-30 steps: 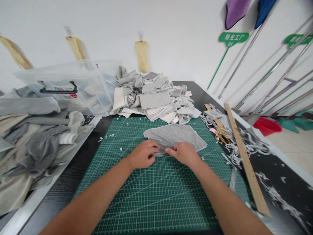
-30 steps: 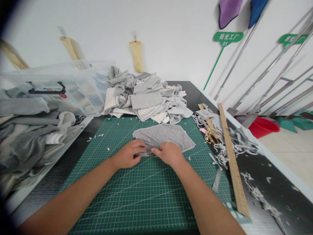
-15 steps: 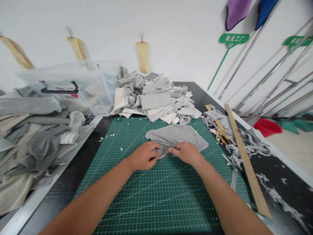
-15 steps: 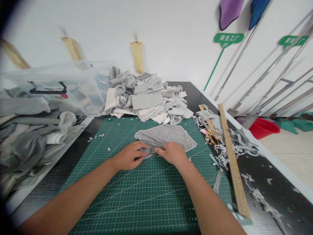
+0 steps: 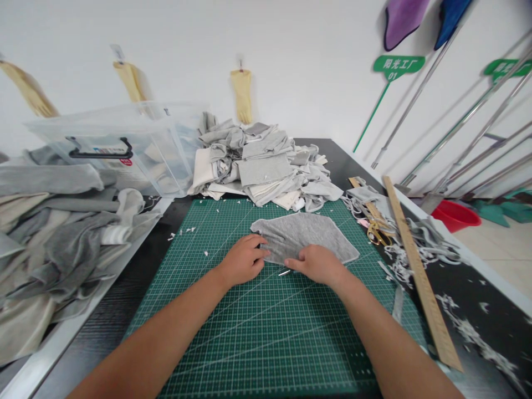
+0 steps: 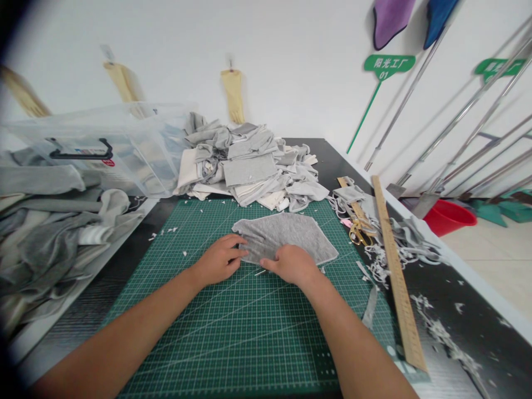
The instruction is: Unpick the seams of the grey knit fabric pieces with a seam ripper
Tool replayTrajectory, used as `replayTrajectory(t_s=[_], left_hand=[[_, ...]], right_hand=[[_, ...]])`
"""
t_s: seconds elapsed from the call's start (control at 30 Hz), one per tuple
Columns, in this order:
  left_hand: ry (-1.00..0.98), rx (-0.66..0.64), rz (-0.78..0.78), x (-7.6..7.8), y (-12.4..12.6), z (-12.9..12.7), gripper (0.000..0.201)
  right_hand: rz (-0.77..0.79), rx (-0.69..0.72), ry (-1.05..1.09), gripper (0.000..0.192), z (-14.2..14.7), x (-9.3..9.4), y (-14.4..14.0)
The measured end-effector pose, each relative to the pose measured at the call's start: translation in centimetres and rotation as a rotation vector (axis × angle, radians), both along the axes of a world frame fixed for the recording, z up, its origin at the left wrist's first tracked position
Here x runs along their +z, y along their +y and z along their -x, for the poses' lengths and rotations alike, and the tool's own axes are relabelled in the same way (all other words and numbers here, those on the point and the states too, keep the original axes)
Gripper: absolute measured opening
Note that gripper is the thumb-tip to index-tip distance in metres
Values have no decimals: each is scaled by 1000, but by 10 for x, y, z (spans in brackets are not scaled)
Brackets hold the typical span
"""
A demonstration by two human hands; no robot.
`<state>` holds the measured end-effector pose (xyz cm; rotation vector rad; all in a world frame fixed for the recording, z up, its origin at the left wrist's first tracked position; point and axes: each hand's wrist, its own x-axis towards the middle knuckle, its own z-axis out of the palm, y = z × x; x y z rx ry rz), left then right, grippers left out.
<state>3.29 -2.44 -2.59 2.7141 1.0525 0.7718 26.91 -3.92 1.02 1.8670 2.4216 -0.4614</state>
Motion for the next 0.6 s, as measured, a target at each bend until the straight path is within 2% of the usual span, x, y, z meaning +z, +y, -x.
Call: replayTrajectory(t_s=[0.17,0.4,0.6], left_hand=[[9,-48,-34,5,-4,0,28],[20,-203,-91,8,-9,0,28],[60,-287,-42,6,-9,-2,25]], right_hand=[[-17,-33,55,66,-1,0,0],[-86,-77,75,64,0,-2,2],[-129,-84,36,63,2,0,0]])
